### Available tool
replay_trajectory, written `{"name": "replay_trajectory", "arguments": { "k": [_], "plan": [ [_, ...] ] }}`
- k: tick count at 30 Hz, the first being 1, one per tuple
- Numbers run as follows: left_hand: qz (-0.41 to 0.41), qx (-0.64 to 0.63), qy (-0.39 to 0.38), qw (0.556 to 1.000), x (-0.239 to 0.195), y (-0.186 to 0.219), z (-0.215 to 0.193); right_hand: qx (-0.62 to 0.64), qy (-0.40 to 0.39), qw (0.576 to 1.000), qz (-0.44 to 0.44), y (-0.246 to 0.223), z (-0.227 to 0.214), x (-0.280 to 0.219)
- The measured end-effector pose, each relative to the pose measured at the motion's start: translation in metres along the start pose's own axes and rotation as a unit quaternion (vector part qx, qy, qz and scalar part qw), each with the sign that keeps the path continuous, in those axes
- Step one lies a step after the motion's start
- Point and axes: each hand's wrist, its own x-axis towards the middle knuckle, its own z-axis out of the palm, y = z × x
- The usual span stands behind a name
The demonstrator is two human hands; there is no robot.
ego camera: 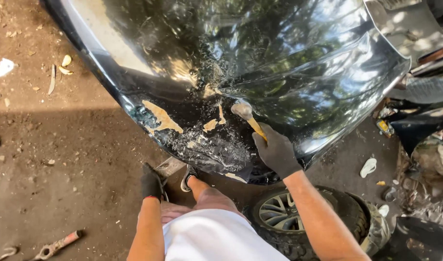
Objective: The person uses a hammer and a metal bar to chip away old paint from the curved surface of a black car bumper. The person repeatedly strikes the bar against the bumper to remove paint flakes, working across the damaged area.
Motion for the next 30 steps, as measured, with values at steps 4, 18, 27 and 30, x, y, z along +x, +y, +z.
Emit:
{"name": "replay_trajectory", "arguments": {
  "k": [4,18,27,30],
  "plan": [
    [-0.002,-0.121,0.075,0.99,-0.012,0.012,0.009,-0.033,-0.002,0.999,-0.026,0.011,0.018,-0.005],
    [0.327,0.369,-0.064,0.868,-0.093,0.111,0.053,0.282,-0.081,0.952,0.091,0.056,0.015,0.007],
    [0.28,0.282,-0.061,0.916,-0.109,0.093,0.059,0.151,-0.063,0.987,-0.006,0.042,-0.002,0.004],
    [0.261,0.221,-0.09,0.935,-0.115,0.1,0.057,0.198,-0.06,0.978,0.031,0.037,0.006,-0.002]
  ]
}}
